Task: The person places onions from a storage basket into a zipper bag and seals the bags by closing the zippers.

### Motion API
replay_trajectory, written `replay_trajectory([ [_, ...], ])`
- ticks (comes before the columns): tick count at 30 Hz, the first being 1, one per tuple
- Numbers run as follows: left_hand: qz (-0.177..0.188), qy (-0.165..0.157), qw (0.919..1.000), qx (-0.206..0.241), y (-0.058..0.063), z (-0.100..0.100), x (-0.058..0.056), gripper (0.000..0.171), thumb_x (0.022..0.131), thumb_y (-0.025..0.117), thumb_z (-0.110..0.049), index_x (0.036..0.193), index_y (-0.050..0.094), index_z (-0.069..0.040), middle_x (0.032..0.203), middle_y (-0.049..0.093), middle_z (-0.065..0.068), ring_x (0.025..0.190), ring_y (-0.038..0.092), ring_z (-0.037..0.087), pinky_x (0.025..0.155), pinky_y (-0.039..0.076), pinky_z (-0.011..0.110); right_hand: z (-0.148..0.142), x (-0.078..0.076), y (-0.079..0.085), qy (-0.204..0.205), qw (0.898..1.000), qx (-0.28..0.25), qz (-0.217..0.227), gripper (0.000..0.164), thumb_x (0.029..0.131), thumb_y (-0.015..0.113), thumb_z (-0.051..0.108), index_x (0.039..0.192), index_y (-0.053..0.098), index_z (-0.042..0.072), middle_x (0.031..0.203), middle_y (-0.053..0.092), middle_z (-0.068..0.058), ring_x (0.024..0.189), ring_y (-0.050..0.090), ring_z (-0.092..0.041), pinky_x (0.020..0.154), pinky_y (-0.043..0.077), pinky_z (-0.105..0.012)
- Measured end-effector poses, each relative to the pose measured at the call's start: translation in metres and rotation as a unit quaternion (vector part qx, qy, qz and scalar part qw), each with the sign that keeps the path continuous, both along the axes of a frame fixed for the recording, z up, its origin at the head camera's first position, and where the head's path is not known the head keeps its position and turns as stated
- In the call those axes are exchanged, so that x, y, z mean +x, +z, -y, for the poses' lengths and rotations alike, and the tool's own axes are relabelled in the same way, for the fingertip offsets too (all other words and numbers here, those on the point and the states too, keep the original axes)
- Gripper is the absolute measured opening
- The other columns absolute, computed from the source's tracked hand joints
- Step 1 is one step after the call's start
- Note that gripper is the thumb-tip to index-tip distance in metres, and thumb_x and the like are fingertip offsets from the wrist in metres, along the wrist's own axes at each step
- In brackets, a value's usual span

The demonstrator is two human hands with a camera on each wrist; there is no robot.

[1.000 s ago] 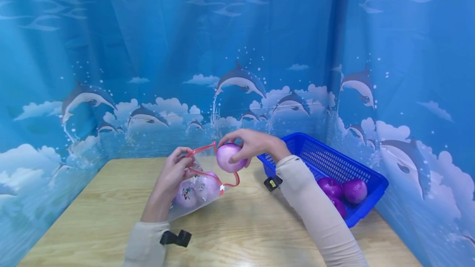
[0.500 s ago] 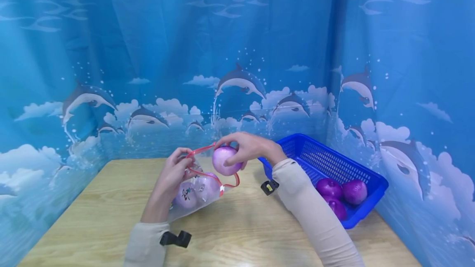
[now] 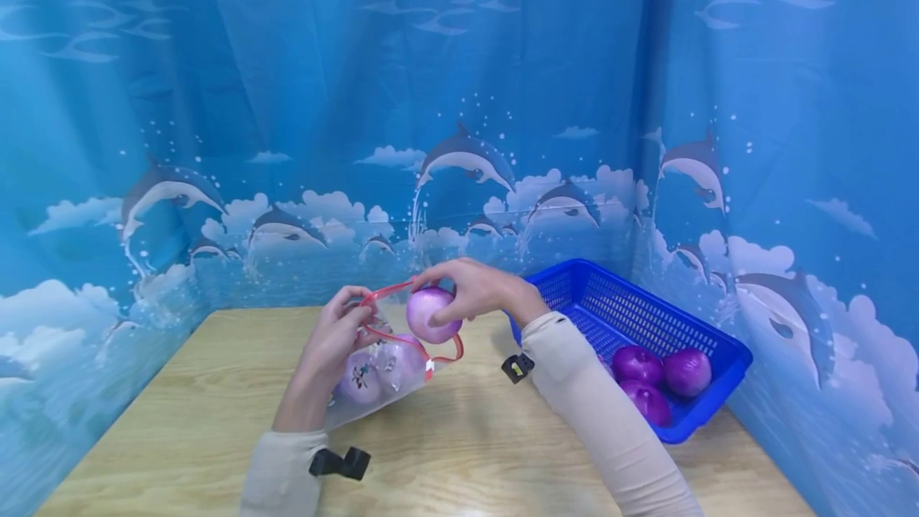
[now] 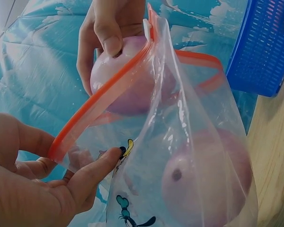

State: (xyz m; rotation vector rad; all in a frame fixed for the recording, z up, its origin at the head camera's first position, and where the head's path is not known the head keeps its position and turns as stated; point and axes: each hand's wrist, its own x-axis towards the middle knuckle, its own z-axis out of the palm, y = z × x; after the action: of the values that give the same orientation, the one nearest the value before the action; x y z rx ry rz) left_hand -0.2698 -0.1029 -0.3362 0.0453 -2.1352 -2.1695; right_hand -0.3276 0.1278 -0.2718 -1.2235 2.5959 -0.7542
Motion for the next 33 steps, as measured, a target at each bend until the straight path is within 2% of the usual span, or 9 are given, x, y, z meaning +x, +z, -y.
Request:
replay_trajectory([
  [7, -0.007, -0.001, 1.0000, 0.002, -0.001, 0.000, 0.000, 0.017, 0.103, 0.045, -0.001, 0.116, 0.055, -0.006, 0.100, 0.057, 0.012, 0.088, 0.057, 0.019, 0.069, 0.057, 0.024, 0.004, 0.001, -0.005, -0.004, 1.000, 0.003, -0.026, 0.054, 0.084, 0.081, 0.026, 0.134, 0.063, 0.016, 0.125, 0.069, -0.003, 0.108, 0.067, -0.018, 0.088, 0.061, -0.030],
  [17, -0.004, 0.000, 1.0000, -0.006, -0.001, 0.001, -0.001, 0.018, 0.104, 0.046, -0.002, 0.118, 0.056, -0.007, 0.104, 0.057, 0.015, 0.089, 0.055, 0.020, 0.066, 0.057, 0.023, 0.009, 0.001, -0.010, 0.000, 0.998, 0.000, -0.060, 0.056, 0.086, 0.082, 0.028, 0.136, 0.062, 0.009, 0.124, 0.070, -0.007, 0.105, 0.069, -0.019, 0.085, 0.061, -0.028],
  [21, -0.006, -0.001, 1.0000, -0.005, -0.001, 0.000, -0.001, 0.017, 0.104, 0.046, -0.001, 0.117, 0.056, -0.007, 0.102, 0.057, 0.014, 0.088, 0.055, 0.019, 0.063, 0.055, 0.022, 0.013, 0.000, -0.013, -0.002, 0.997, 0.000, -0.074, 0.055, 0.087, 0.082, 0.030, 0.136, 0.063, 0.011, 0.124, 0.069, -0.006, 0.103, 0.067, -0.017, 0.083, 0.061, -0.026],
  [27, -0.009, -0.002, 1.0000, -0.005, -0.001, 0.000, -0.001, 0.017, 0.104, 0.045, -0.001, 0.116, 0.056, -0.006, 0.096, 0.056, 0.007, 0.087, 0.054, 0.018, 0.062, 0.054, 0.022, 0.018, 0.003, -0.017, -0.022, 0.995, 0.009, -0.102, 0.053, 0.088, 0.081, 0.030, 0.137, 0.065, 0.016, 0.122, 0.067, -0.004, 0.100, 0.063, -0.016, 0.079, 0.059, -0.023],
  [33, -0.005, -0.004, 0.9999, -0.009, -0.001, 0.001, -0.001, 0.017, 0.104, 0.046, -0.003, 0.117, 0.056, -0.008, 0.105, 0.057, 0.015, 0.090, 0.054, 0.019, 0.065, 0.056, 0.023, 0.025, 0.006, -0.020, -0.058, 0.986, 0.030, -0.153, 0.052, 0.088, 0.082, 0.036, 0.135, 0.066, 0.020, 0.121, 0.069, -0.001, 0.101, 0.066, -0.018, 0.081, 0.059, -0.029],
])
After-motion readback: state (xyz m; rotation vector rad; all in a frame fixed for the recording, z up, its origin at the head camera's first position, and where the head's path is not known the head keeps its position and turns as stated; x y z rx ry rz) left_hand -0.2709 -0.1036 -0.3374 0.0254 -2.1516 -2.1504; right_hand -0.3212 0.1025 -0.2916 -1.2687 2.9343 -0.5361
